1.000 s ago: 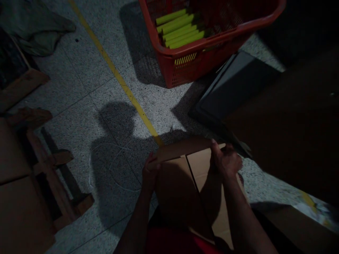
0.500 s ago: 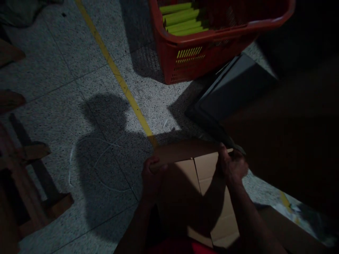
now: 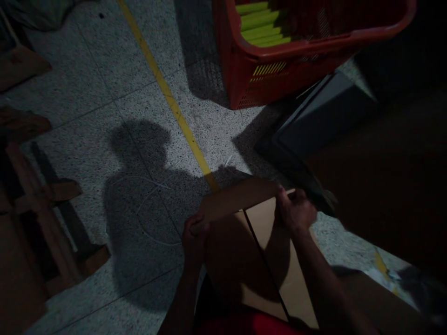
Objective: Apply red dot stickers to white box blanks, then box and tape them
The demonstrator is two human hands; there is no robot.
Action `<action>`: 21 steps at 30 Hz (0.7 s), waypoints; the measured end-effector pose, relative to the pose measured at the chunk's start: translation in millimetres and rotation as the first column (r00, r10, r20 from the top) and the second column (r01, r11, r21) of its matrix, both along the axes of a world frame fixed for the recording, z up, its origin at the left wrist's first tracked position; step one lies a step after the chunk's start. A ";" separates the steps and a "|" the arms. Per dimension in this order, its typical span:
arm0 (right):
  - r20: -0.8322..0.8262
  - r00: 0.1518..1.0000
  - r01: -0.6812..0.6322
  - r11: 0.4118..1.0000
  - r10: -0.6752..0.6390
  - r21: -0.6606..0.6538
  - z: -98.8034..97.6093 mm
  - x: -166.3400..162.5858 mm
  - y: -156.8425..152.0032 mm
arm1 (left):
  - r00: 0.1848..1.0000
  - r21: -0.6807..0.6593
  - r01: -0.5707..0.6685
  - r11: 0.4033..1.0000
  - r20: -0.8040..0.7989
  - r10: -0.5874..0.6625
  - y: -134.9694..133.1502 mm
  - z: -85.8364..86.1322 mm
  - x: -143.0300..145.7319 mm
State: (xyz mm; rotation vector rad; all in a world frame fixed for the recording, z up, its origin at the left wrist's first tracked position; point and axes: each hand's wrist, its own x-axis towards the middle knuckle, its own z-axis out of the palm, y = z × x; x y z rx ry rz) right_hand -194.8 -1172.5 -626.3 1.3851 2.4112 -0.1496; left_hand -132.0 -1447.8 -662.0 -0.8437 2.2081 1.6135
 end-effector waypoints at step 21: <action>-0.214 0.970 -0.116 0.993 0.116 0.014 -7.1 1.9 -6.7 | 0.990 -0.303 0.075 0.950 -0.093 -0.107 12.6 2.6 -6.3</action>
